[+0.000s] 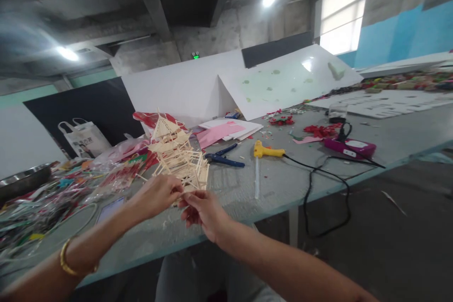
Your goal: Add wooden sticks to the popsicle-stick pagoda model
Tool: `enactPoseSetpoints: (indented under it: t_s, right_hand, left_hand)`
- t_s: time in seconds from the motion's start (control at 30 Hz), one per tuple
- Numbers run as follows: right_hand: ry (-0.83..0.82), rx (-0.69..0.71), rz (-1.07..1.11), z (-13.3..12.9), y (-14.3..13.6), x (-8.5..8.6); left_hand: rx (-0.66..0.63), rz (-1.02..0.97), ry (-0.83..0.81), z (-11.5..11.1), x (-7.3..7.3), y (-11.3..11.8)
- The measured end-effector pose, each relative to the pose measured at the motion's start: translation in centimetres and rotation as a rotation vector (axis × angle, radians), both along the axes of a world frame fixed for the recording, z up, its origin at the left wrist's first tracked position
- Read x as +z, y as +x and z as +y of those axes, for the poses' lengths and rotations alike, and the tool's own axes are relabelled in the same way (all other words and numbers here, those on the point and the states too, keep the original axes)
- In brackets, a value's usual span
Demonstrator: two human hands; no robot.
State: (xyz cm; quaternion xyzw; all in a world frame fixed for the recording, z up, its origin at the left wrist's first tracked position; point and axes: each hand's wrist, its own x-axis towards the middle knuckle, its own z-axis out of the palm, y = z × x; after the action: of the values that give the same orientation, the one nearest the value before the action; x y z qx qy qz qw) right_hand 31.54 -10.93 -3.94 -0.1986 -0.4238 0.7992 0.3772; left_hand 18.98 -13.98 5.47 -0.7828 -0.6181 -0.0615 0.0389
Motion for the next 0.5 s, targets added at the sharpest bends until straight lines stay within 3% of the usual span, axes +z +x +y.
enactPoseSetpoints:
  t_s: [0.17,0.33,0.4,0.5]
  right_hand:
    - [-0.017,-0.018,-0.034,-0.1,-1.0,-0.8]
    - [0.003,-0.059,-0.042,-0.1,-1.2,-0.9]
    - [0.025,-0.075,-0.043,0.0,-1.4,-0.9]
    - [-0.005,-0.14,-0.061,0.3,-1.9,-0.9]
  left_hand:
    - [0.012,-0.053,0.097,-1.1,-3.2,-0.6]
    - [0.027,-0.156,0.196,-1.4,-4.9,-0.5]
    - [0.04,-0.302,0.237,-1.6,-5.5,-0.9]
    - [0.177,-0.736,0.29,-2.1,-6.9,-1.5]
